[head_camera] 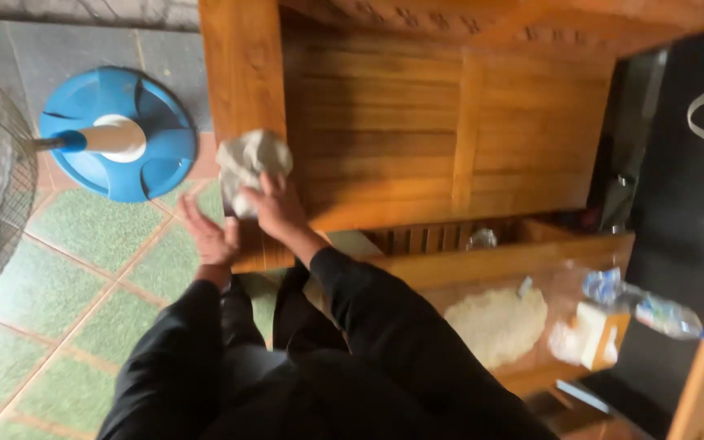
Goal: The person wipes a wooden desk with a cloth, moving a mallet, mug, and keys aside to clean around them. They then gather small boxes and packets from a shelf and the desk into a plastic bag and place the bag on a nearby surface.
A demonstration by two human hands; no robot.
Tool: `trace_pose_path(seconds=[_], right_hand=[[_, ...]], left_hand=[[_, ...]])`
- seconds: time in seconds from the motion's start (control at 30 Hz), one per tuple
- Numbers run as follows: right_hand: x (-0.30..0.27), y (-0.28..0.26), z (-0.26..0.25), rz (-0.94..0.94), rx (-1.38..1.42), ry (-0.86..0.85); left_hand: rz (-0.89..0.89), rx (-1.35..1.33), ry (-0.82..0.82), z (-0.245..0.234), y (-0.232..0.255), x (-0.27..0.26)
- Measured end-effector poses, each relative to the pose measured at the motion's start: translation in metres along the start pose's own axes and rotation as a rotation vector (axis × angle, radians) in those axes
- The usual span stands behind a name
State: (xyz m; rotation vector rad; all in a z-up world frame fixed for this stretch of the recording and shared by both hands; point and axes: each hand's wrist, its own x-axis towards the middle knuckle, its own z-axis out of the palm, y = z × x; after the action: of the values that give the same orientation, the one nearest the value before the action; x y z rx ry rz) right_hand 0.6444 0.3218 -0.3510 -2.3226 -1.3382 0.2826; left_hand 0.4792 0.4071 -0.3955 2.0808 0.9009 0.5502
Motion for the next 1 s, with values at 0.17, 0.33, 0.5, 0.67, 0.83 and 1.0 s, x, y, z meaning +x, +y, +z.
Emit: trace_pose_path(seconds=[0.17,0.33,0.5,0.67,0.83,1.0], right_hand=[[-0.124,-0.042,0.021,-0.058,0.005,-0.147],[-0.217,-0.052,0.018,-0.154,0.218,-0.135],[-0.307,-0.059,-0.053,0.195,0.206,0.042],[-0.347,-0.098,-0.118,0.828,0.056,0.535],[-0.264,-0.049,-0.040,1.238,-0.212,0.536],[-0.231,-0.009,0.036,1.229,-0.315,0.459]], left_hand=[[-0.020,0.075,-0.195,-0.085,0.017,-0.059],[-0.073,0.119,-0.352,-0.128,0.036,-0.086],[0.041,0.093,-0.589,-0.147,0.056,-0.074],[0.371,0.035,-0.742,-0.164,0.069,-0.046],[0.401,0.072,-0.917,-0.181,0.092,-0.031],[0.467,0.148,-1.048,-0.191,0.106,-0.054]])
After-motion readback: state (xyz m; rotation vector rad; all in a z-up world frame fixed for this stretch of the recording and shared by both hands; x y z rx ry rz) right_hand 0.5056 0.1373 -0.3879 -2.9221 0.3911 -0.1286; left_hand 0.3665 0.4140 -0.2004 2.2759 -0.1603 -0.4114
